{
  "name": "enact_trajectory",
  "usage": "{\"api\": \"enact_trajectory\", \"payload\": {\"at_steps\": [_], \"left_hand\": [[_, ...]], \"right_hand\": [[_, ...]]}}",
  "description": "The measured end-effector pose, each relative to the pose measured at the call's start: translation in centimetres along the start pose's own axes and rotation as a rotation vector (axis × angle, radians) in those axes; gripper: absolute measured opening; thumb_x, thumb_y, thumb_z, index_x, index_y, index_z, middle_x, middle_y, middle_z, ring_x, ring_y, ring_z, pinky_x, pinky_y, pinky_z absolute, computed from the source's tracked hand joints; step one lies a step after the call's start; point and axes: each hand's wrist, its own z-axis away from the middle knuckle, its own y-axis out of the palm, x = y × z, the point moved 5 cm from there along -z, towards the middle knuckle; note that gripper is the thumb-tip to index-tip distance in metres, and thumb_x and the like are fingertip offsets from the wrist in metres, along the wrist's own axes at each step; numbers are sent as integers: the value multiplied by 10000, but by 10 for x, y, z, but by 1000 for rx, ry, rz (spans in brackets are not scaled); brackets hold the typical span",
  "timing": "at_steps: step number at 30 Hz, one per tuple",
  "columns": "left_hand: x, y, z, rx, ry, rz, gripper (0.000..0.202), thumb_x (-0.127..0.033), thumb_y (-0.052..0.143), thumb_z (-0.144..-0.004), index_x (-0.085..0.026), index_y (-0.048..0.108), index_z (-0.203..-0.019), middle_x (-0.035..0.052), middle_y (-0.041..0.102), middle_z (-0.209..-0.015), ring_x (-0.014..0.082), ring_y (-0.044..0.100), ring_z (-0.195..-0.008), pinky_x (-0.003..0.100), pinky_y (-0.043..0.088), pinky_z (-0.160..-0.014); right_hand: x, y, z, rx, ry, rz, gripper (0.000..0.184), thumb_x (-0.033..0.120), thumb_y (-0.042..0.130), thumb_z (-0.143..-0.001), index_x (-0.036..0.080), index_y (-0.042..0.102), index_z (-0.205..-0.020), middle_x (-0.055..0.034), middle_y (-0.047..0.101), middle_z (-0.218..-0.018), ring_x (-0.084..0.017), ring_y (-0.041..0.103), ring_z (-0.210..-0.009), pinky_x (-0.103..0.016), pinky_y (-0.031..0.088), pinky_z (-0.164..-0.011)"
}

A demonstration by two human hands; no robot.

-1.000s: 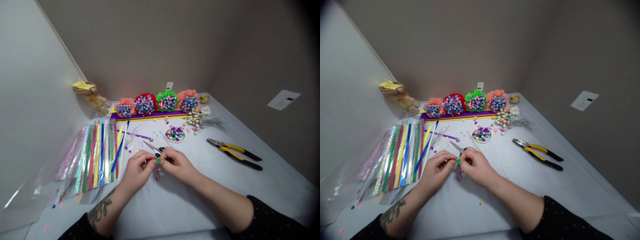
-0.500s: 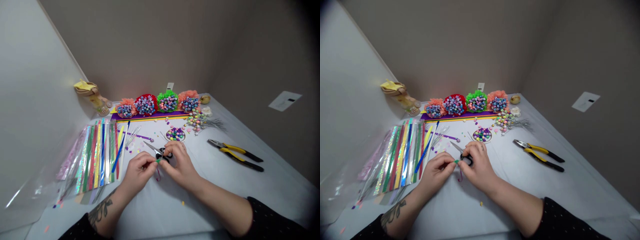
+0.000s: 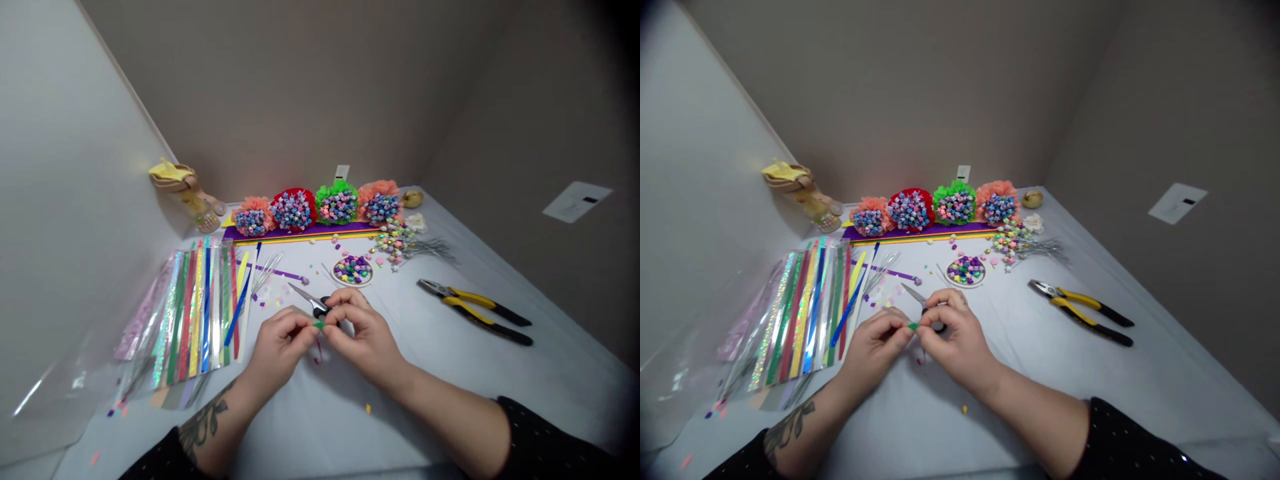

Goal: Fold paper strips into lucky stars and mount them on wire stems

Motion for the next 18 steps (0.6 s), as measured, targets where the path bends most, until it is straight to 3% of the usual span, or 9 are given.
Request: {"api": "enact_trajectory", "payload": {"at_steps": [7,14,18], "left_hand": [[2,3,-3,20,-68,-31,148,-182,577,-795,-159,607,-651,-4,570,-627,102,527,-568,195,408,-517],[7,6,-1,38,-38,-8,122,-171,569,-799,-158,641,-702,26,588,-673,132,561,-638,235,440,-589],[10,7,-2,61,-110,73,129,-202,582,-796,-159,649,-695,33,596,-691,140,568,-676,246,444,-630]], "right_hand": [[-11,5,-3,91,143,-129,64,151,582,-736,181,591,-681,-44,531,-871,-169,536,-861,-315,414,-807],[-16,8,-2,99,169,-113,64,177,574,-754,187,568,-691,-36,538,-828,-171,535,-831,-310,417,-777],[-15,6,-3,103,155,-99,71,173,559,-762,184,554,-692,-36,532,-827,-166,530,-822,-299,415,-761]]}}
